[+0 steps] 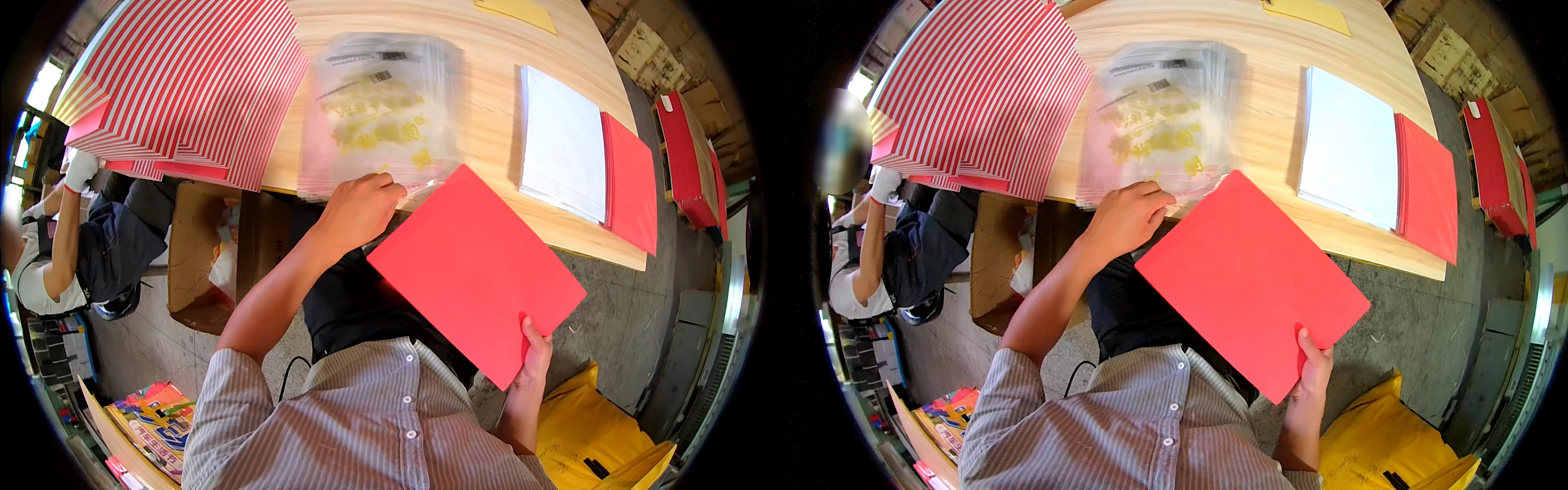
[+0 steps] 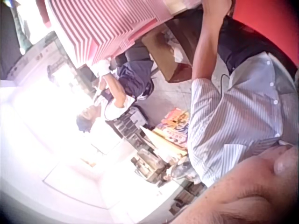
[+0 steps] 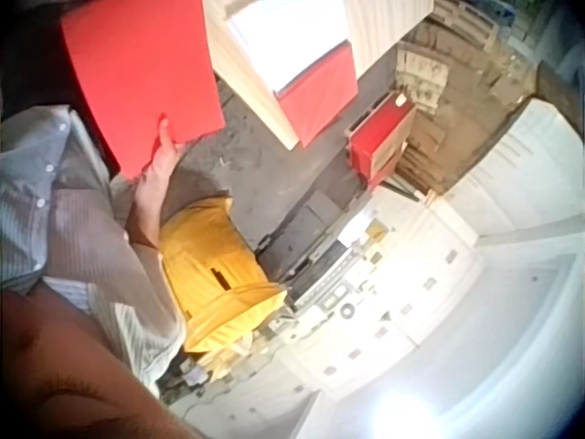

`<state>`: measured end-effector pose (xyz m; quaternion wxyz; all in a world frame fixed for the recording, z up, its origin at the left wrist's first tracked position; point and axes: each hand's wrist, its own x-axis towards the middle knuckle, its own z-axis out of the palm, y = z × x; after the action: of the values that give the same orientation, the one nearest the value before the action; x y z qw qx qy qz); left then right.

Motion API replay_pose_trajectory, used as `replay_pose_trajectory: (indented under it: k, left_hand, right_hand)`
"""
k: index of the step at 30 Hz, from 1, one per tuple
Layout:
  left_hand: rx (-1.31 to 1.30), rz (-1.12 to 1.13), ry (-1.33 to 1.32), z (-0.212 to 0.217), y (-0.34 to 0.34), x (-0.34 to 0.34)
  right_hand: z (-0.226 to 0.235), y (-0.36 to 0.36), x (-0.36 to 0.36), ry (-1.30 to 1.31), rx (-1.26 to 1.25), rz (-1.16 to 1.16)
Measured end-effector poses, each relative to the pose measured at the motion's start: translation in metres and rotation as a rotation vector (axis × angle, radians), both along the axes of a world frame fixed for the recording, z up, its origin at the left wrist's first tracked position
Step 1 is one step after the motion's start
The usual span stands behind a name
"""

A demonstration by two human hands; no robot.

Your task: The person sits at a table and repeatedly picks up red and white paper sheets, inserts them into clear plastic sleeves, and stacks the finished packages. The process involves handling individual sheets and sleeves one at a time.

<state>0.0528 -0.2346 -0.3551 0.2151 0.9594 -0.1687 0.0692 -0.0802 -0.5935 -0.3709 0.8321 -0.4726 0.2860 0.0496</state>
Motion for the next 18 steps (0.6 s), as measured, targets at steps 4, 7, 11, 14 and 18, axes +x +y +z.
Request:
replay_pose_trajectory:
  k: [4, 7, 11, 14, 18]
  left_hand:
    - [-0.117, -0.001, 0.035, 0.001, -0.002, -0.008]
    - [-0.133, 0.013, 0.028, -0.001, -0.004, -0.013]
    - [-0.052, 0.041, 0.046, 0.002, -0.006, -0.022]
    - [-0.019, 0.059, 0.071, -0.001, -0.005, -0.027]
    - [-0.070, 0.102, 0.030, -0.007, -0.005, -0.033]
  right_hand:
    - [0.001, 0.002, -0.002, -0.036, -0.039, -0.039]
    - [-0.004, 0.005, -0.005, -0.060, -0.061, -0.033]
    - [-0.008, 0.012, -0.009, -0.041, -0.072, -0.068]
    - [-0.008, 0.016, -0.011, -0.050, -0.061, -0.077]
    - [-0.015, 0.017, -0.012, -0.041, -0.058, -0.071]
